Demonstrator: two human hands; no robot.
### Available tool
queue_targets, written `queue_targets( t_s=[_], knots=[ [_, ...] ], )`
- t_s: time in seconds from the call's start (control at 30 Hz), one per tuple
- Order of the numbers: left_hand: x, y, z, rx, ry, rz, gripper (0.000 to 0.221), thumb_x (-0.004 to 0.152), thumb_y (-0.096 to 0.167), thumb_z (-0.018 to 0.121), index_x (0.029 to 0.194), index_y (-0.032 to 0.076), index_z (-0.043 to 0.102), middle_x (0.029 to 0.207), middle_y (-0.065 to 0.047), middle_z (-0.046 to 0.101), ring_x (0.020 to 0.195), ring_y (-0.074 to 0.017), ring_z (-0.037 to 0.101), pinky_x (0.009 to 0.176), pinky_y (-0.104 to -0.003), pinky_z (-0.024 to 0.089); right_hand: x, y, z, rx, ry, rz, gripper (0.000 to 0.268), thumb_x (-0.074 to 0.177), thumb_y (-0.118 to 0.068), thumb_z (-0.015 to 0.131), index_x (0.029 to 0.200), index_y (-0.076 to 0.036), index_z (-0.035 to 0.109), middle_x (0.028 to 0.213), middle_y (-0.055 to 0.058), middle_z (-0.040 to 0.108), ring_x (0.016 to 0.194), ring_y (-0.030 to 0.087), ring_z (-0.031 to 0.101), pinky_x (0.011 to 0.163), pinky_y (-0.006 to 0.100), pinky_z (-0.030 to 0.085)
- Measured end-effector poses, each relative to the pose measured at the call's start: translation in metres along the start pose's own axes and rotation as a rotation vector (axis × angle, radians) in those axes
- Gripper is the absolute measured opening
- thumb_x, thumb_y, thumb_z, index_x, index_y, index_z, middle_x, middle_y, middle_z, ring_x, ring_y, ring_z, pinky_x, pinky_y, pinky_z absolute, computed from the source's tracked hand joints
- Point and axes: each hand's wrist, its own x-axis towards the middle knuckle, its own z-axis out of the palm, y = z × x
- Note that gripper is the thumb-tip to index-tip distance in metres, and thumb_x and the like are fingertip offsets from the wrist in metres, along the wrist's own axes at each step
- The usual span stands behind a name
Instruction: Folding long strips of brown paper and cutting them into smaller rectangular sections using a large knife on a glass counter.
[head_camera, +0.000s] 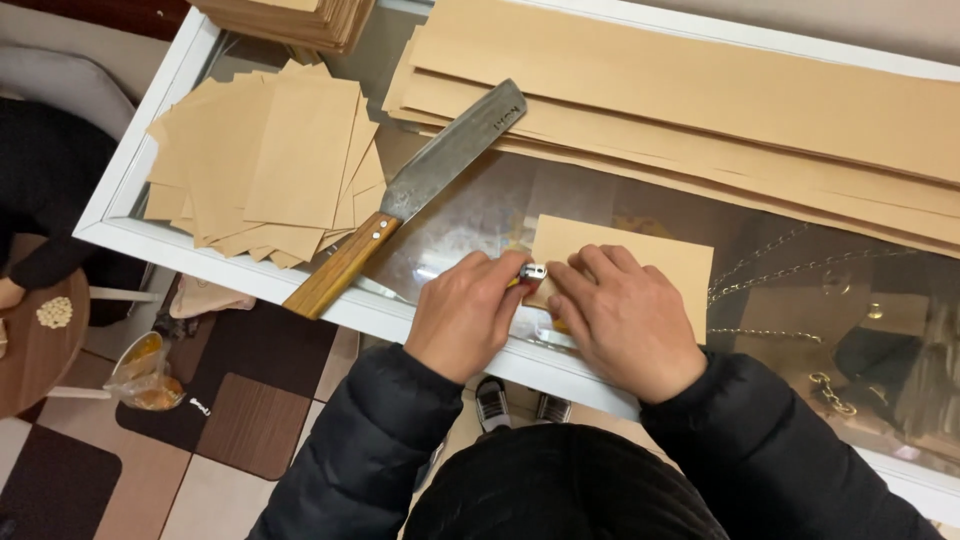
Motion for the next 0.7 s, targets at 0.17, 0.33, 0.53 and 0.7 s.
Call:
queue_targets(
  t_s=[0.17, 0.33, 0.53, 0.7],
  knots=[
    [-0.020, 0.007, 0.000, -0.044, 0.018, 0.012, 0.021, 0.110, 0.016, 0.068, 0.130, 0.014, 0.070, 0.096, -0.012, 0.082, 0.107, -0.0353, 0.077, 0.084, -0.049, 0.064, 0.000, -0.002, -0.005, 0.015, -0.024, 0.013, 0.042, 0.113, -0.046, 0.050, 0.144, -0.029, 0.074, 0.127, 0.001, 0.070, 0.139, 0.030, 0.064, 0.094, 0.047, 0.063],
    [-0.032, -0.005, 0.001, -0.089, 0.018, 0.001, 0.020, 0.108, 0.018, 0.071, 0.127, 0.014, 0.072, 0.097, -0.014, 0.081, 0.109, -0.0396, 0.075, 0.085, -0.052, 0.063, 0.001, 0.007, -0.008, 0.080, -0.052, 0.024, 0.046, 0.113, -0.050, 0.051, 0.146, -0.027, 0.073, 0.131, 0.003, 0.070, 0.143, 0.033, 0.063, 0.097, 0.049, 0.063],
    [-0.027, -0.020, -0.012, -0.164, 0.173, -0.227, 0.066, 0.101, 0.011, 0.075, 0.162, -0.002, 0.053, 0.101, -0.025, 0.078, 0.103, -0.0487, 0.074, 0.094, -0.059, 0.059, -0.004, 0.049, -0.020, 0.214, 0.075, 0.156, 0.056, 0.104, -0.044, 0.074, 0.154, -0.018, 0.070, 0.146, 0.009, 0.068, 0.142, 0.042, 0.065, 0.105, 0.056, 0.063],
    [-0.017, -0.051, 0.014, 0.031, 0.186, -0.286, 0.061, 0.096, 0.024, 0.079, 0.153, 0.003, 0.067, 0.115, -0.020, 0.070, 0.115, -0.0441, 0.061, 0.097, -0.055, 0.052, -0.003, 0.063, -0.012, 0.044, -0.086, 0.240, 0.100, 0.087, -0.065, 0.084, 0.166, -0.011, 0.056, 0.154, 0.018, 0.060, 0.148, 0.049, 0.058, 0.111, 0.061, 0.062]
  ],
)
